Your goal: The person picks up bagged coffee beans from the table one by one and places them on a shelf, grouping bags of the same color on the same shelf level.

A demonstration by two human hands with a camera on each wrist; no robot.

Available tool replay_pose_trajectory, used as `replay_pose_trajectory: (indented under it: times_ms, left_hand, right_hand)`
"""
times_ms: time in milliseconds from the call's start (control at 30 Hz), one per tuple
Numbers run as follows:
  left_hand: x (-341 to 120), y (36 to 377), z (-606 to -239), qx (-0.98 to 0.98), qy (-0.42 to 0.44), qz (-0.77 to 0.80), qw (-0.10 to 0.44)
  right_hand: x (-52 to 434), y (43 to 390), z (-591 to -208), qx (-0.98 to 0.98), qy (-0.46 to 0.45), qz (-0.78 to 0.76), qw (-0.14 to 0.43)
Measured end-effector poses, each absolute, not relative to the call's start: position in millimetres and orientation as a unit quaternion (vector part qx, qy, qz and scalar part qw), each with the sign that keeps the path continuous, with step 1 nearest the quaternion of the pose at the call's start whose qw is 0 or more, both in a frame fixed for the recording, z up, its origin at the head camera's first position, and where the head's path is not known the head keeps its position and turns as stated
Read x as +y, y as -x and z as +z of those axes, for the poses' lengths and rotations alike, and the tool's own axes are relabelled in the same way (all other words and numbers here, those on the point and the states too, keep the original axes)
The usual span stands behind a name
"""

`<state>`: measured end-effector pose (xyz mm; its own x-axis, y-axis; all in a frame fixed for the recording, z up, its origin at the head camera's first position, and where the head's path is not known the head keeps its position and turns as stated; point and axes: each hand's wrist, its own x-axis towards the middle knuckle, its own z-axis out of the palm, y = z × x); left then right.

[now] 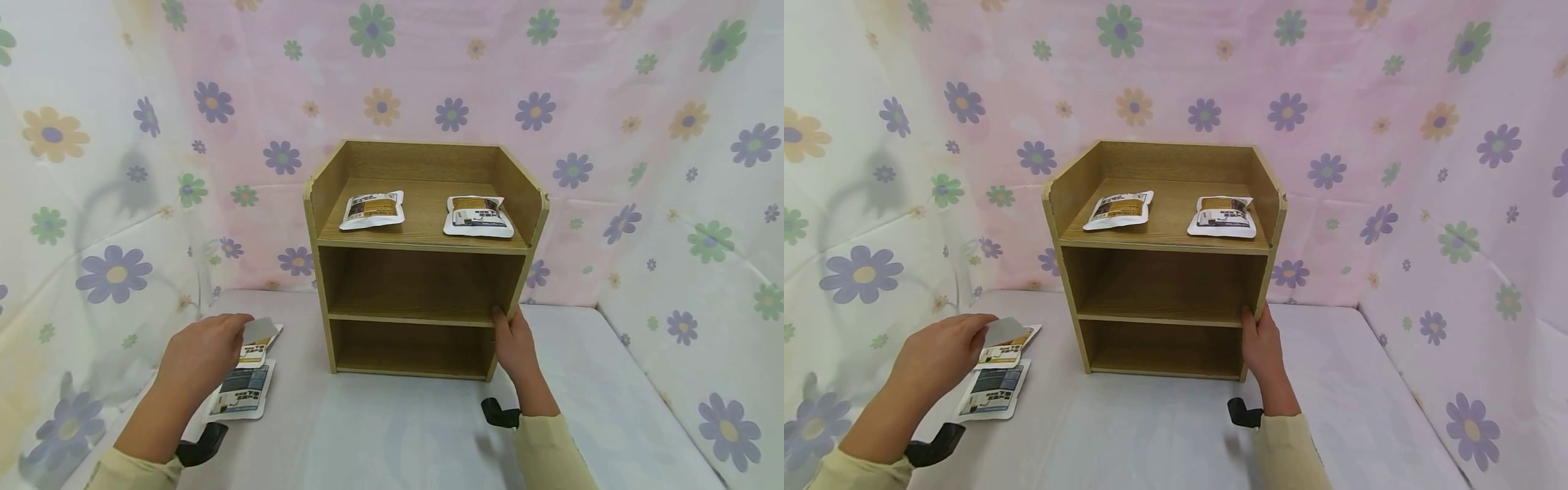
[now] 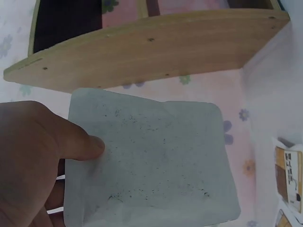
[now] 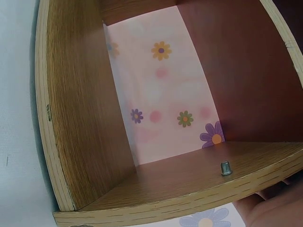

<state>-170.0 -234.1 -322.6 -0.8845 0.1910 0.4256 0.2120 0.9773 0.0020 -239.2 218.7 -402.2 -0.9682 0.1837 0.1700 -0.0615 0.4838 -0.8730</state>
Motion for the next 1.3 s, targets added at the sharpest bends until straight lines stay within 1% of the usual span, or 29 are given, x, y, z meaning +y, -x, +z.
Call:
replay_pose_trajectory:
  times_ms: [233,400,633,867,1100,1300]
  left_hand:
    - [-223.7,160.1,-314.3,-0.971,0.118,-0.05,0.2]
    - [-219.3,156.6,-311.9,-0.967,0.14,-0.057,0.206]
    - [-214.8,152.9,-309.3,-0.959,0.157,-0.059,0.229]
    - [-206.2,150.9,-302.8,-0.954,0.172,-0.066,0.237]
    - [-195.4,152.6,-297.8,-0.934,0.209,-0.064,0.282]
    - [-185.5,151.8,-293.3,-0.927,0.225,-0.066,0.294]
  right_hand:
    - [218.1,238.3,-404.0,-0.852,0.035,0.508,0.121]
    - [217.9,238.0,-404.7,-0.851,0.034,0.509,0.12]
    - [217.3,237.9,-403.4,-0.852,0.032,0.508,0.119]
    - [217.1,237.8,-402.3,-0.85,0.03,0.51,0.126]
    - [218.3,238.5,-403.1,-0.85,0.028,0.509,0.136]
    - [219.7,238.1,-403.0,-0.848,0.026,0.512,0.136]
